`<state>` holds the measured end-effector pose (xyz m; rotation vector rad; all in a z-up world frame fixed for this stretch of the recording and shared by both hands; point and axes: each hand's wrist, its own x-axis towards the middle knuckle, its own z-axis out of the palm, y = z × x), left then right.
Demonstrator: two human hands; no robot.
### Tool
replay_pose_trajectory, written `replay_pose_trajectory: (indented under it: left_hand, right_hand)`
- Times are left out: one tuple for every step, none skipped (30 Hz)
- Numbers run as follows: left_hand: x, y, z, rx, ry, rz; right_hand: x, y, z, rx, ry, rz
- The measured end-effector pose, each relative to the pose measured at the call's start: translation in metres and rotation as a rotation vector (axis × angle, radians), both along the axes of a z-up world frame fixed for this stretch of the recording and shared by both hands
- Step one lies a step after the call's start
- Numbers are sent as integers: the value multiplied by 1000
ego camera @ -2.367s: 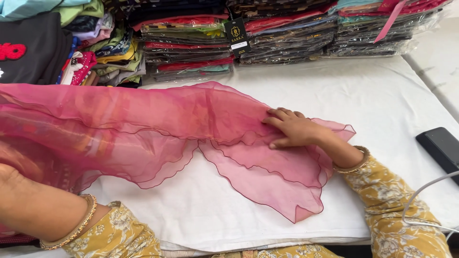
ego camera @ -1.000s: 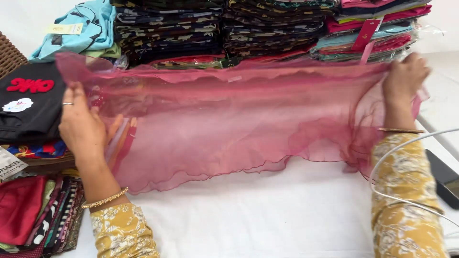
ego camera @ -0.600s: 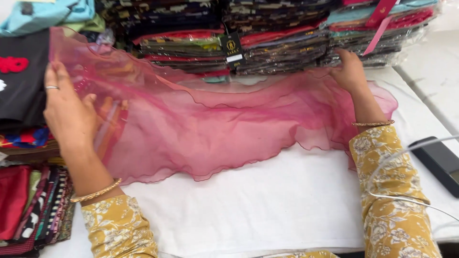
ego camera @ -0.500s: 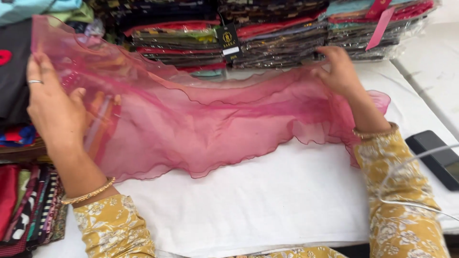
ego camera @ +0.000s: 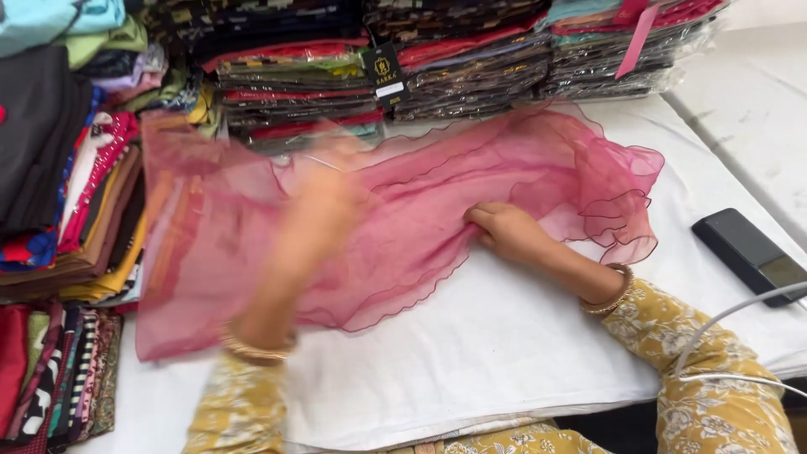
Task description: The person folds a dark brown t-shirt, a light blue polka-dot t-shirt, and a pink sheer scarf on a white surface. Each item is smoothed out, folded into a compact shape, and placed on a stack to the left.
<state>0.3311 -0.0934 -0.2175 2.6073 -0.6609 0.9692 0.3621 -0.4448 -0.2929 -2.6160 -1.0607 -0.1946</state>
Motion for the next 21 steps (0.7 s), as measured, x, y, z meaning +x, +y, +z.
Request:
replay_pose_trajectory:
  left_hand:
    - [-8,-45,-6,-220,108,-452]
    - [-15,-68,-21,-213,100,-456]
    - [-21,-92,-37,-176,39,-470]
    - [-27,-117,-53,-140,-24,-483]
    - [-22,-121,-65,-137,-25,-499]
    - [-17,-124,-77,-73,120,-372]
    - [-13,-128,-91,-5,268,-245]
    - [-16,-127,-88,0,270,-262]
    - [-19,-124,-85,-98,284,-298]
    - [-22,-121,-82,-197,299,-334]
    - [-24,-121,-84,-191,304,-346]
    - [-26,-119,-85,-178,259,-379]
    - [-28,-117,-86,-169,211,-408]
    - [-29,-119,-85,-167,214,-416]
    - [-30,-119,-83,-151,212,-399]
    - [-31,-119,-81,-136,210,-382]
    - [-31,-119,-83,-138,208,-386]
    - [-30,-118,-84,-148,182,-400]
    - [-29,-117,-86,-158,155,-415]
    - [-28,-117,-86,-162,151,-420]
    - [-27,-117,-87,-157,161,-423]
  right_hand:
    - [3,0,-4,35,30,-65]
    - [1,6,-7,40,21,-69]
    - [-2,9,-10,137,76,-107]
    - [-3,11,-13,235,130,-143]
    - [-7,13,-13,238,125,-158]
    - [-9,14,-14,316,60,-103]
    - [-13,16,-16,393,-3,-50]
    - [-21,16,-6,396,-4,-68]
    - [-28,17,4,317,-203,-14]
    - [-35,18,15,232,-399,40]
    - [-19,8,8,234,-397,26]
    - [-5,-2,0,207,-478,-114]
    - [11,-11,-6,177,-558,-249]
    - [27,-34,-4,176,-556,-258]
    - [44,-57,-2,158,-631,-382]
    - [60,-79,0,139,-704,-506]
    - [63,-108,9,135,-707,-508]
    - [66,-136,18,157,-759,-552]
    - [69,-165,27,178,-812,-595]
    - [74,-205,22,174,-818,-597]
    - [79,-245,17,172,-882,-741]
